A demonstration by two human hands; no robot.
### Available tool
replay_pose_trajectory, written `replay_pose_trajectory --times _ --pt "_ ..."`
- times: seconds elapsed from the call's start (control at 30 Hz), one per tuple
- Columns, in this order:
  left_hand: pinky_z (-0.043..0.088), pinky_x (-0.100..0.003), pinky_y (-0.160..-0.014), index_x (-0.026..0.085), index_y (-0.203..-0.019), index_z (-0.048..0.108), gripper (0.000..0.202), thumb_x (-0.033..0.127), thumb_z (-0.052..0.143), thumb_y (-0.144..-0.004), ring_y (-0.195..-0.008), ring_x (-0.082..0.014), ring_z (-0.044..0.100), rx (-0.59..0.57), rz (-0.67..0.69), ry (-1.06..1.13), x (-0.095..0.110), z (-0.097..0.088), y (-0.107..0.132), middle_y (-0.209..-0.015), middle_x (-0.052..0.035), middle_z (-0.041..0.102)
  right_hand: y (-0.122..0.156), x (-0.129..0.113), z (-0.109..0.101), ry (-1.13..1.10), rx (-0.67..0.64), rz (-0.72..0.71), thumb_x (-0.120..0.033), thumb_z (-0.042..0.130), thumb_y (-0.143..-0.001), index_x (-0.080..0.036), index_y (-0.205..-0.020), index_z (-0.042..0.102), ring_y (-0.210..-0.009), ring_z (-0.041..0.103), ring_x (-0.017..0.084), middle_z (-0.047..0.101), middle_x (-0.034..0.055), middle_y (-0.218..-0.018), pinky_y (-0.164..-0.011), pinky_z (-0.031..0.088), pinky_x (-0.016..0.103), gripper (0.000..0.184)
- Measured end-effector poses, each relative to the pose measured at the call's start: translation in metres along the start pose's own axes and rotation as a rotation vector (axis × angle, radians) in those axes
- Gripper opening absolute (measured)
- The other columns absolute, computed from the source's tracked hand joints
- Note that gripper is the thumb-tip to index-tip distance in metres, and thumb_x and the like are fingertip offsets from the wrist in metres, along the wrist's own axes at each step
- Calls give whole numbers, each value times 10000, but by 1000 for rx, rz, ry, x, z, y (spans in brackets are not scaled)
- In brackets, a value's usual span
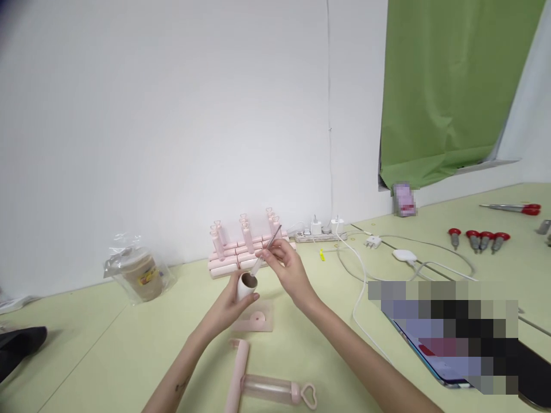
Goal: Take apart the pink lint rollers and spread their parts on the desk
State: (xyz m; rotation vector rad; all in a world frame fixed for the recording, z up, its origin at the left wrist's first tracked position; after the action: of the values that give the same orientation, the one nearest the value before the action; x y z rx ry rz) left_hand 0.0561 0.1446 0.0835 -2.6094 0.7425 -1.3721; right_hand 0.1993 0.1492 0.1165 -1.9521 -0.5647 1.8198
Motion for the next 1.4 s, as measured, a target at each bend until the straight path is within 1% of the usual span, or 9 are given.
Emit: replay_pose_trajectory --times 0.13,0.27,0.33,0.5,0.63,0.73,0.93,1.23,1.4 --pt "400 -265 -825 212 -1060 373 318 335 494 -794 -928 -161 521 118 39 176 -8 7 -7 -999 -24 525 -1 18 20 38 -110 31 -411 495 -804 -185 -916 524 -986 561 190 611 90 -1025 -880 402 351 254" --pt "396 -287 -848 208 -1040 365 296 346 482 -806 -978 -171 501 266 19 307 -18 2 -10 -1016 -44 503 15 52 34 91 -264 121 -422 591 -727 -183 -1201 454 -1144 450 233 472 133 -1265 -900 388 395 549" --pt "412 -291 -823 211 -1040 352 296 352 476 -810 -945 -169 511 330 14 358 -17 -2 -10 -977 -39 502 22 65 41 101 -344 137 -388 683 -634 -189 -1176 496 -1097 492 248 540 113 -1197 -874 408 396 607" --pt "443 -277 -747 245 -1062 305 328 396 465 -818 -877 -158 540 438 75 449 2 -21 -3 -943 -26 520 28 80 60 89 -349 142 -332 610 -694 -175 -754 660 -784 616 220 681 36 -763 -793 441 386 176" --pt "425 -306 -789 257 -1162 167 492 402 479 -811 -932 -167 533 535 161 327 12 -47 7 -1025 -51 497 20 78 53 23 -200 149 -432 552 -733 -170 -792 646 -774 615 209 669 59 -785 -752 460 347 284" --pt "409 -311 -808 240 -1176 237 436 370 463 -826 -973 -180 515 317 160 6 10 -42 5 -1075 -64 487 6 69 27 -17 -25 132 -541 441 -774 -164 -919 601 -764 604 199 637 60 -776 -739 465 350 434" --pt "414 -353 -773 258 -1064 537 414 398 647 -691 -891 -238 520 -173 138 -336 -23 14 5 -944 -39 562 -6 36 -15 -11 92 83 -478 378 -831 -183 -1042 487 -693 570 143 520 -2 -744 -716 464 315 379" --pt "389 -343 -822 257 -1156 457 417 489 455 -809 -932 -222 482 -276 134 -482 -37 20 15 -995 -52 518 18 -11 16 260 -516 49 -239 393 -816 -195 -789 551 -579 474 96 508 -32 -653 -539 363 215 167" --pt "380 -385 -843 276 -1273 357 688 538 593 -683 -918 -248 489 -224 114 -527 -54 15 22 -1054 -70 465 65 1 46 500 -880 6 -293 622 -607 -187 -614 595 -456 422 100 508 -43 -514 -444 238 217 109"
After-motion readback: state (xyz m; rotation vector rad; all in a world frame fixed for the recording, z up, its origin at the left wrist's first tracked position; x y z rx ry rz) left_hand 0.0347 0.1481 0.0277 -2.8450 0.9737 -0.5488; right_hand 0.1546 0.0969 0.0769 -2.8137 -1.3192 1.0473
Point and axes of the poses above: each hand's wrist, its own y-axis away from the middle knuckle, its own z-axis out of the palm, x = y × z, the point moved 6 cm from there along -y, towards the middle knuckle
